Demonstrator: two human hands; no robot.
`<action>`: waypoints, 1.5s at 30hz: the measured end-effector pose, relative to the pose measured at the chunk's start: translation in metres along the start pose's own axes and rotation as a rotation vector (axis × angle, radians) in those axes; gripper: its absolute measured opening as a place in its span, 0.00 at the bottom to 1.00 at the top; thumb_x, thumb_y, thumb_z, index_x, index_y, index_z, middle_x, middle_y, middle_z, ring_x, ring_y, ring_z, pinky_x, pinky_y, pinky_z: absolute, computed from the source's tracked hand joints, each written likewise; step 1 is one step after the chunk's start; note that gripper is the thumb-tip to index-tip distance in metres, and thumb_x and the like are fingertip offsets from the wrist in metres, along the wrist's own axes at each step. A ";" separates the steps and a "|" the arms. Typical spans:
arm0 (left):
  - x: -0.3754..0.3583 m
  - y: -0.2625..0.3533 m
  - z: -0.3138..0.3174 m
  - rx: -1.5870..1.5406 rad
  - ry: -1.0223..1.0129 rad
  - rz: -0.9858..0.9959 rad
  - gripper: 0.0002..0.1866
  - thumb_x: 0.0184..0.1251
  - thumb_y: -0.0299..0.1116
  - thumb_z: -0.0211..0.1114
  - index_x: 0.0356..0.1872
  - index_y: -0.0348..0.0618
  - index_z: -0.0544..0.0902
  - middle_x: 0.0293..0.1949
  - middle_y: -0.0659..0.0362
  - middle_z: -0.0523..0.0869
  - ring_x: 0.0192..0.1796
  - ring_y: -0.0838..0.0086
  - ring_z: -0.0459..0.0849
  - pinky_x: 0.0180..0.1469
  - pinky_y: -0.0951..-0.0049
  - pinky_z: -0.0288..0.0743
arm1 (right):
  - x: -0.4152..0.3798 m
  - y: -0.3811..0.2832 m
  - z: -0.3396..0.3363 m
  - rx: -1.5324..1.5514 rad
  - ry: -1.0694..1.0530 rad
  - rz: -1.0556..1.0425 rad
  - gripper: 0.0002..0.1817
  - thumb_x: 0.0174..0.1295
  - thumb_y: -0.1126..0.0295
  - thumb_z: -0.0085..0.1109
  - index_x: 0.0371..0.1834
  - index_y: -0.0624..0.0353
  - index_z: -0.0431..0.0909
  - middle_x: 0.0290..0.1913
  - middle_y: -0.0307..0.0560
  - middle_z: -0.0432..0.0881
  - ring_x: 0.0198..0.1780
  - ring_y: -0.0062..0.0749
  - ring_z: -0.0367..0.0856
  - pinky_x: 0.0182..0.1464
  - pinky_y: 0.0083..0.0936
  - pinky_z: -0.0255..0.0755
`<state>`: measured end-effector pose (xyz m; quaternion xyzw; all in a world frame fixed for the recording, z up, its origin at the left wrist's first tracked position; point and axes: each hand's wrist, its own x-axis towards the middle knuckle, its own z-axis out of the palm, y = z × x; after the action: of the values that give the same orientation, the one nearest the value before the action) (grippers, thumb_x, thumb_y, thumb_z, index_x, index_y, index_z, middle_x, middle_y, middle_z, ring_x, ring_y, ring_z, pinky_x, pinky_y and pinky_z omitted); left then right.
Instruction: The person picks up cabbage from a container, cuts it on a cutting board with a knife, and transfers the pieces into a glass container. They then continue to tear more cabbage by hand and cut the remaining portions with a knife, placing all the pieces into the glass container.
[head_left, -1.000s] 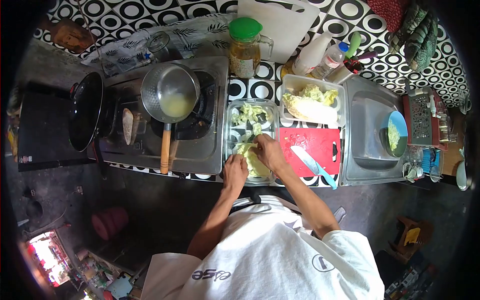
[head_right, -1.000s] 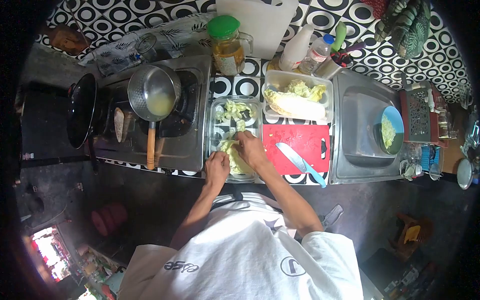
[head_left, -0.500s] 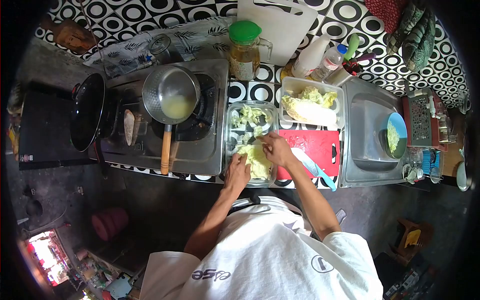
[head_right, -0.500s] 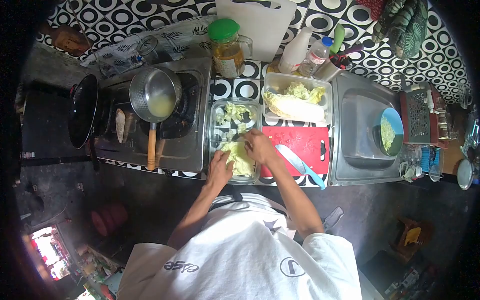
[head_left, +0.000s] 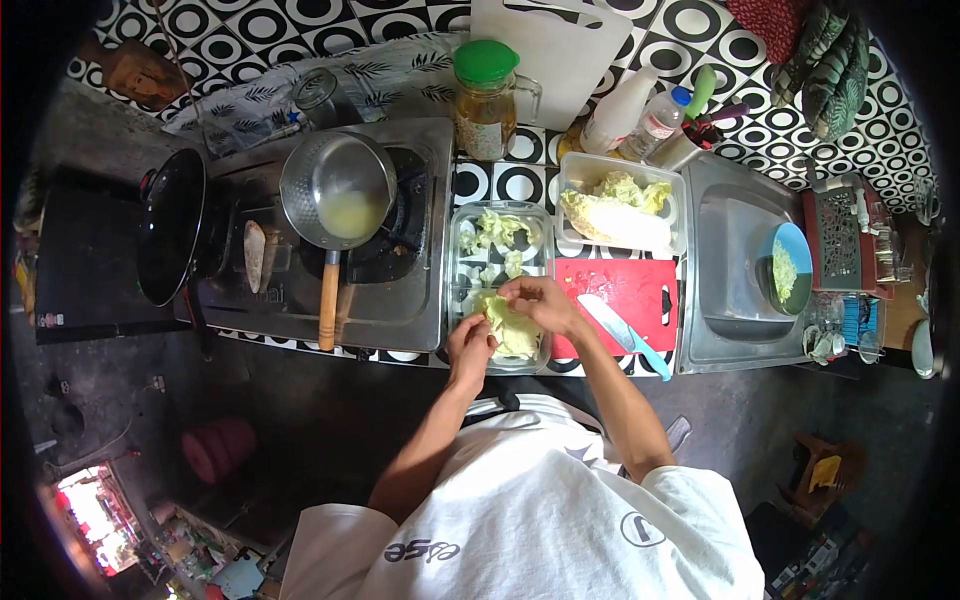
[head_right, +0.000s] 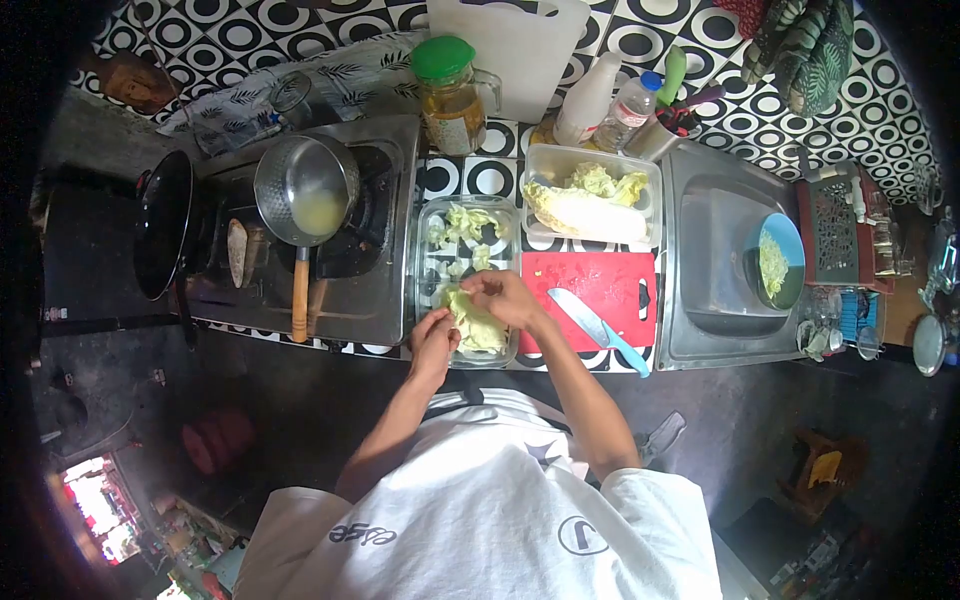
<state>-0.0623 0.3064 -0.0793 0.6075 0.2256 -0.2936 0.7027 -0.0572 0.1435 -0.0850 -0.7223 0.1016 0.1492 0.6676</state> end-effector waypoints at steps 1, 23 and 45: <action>0.001 -0.002 -0.001 -0.021 0.018 -0.014 0.10 0.62 0.26 0.55 0.43 0.35 0.73 0.27 0.60 0.76 0.21 0.83 0.69 0.21 0.85 0.60 | 0.003 0.005 0.004 0.028 0.036 0.039 0.15 0.47 0.77 0.57 0.41 0.61 0.77 0.32 0.39 0.78 0.36 0.21 0.75 0.41 0.20 0.70; 0.014 -0.024 -0.014 0.909 0.219 0.801 0.06 0.50 0.24 0.58 0.31 0.39 0.76 0.23 0.50 0.75 0.27 0.56 0.76 0.30 0.59 0.68 | -0.021 -0.007 0.035 -1.025 0.208 -0.523 0.08 0.43 0.72 0.58 0.30 0.54 0.78 0.32 0.46 0.76 0.40 0.41 0.71 0.37 0.30 0.71; 0.113 0.026 0.033 0.599 -0.133 0.425 0.14 0.59 0.30 0.56 0.44 0.32 0.76 0.36 0.50 0.83 0.37 0.69 0.81 0.40 0.72 0.73 | 0.055 0.015 -0.008 -0.399 0.276 0.063 0.17 0.43 0.64 0.63 0.31 0.67 0.77 0.26 0.58 0.78 0.29 0.43 0.78 0.35 0.31 0.71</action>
<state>0.0362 0.2602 -0.1311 0.7992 -0.0475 -0.2331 0.5520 -0.0104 0.1373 -0.1176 -0.8499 0.1832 0.0870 0.4864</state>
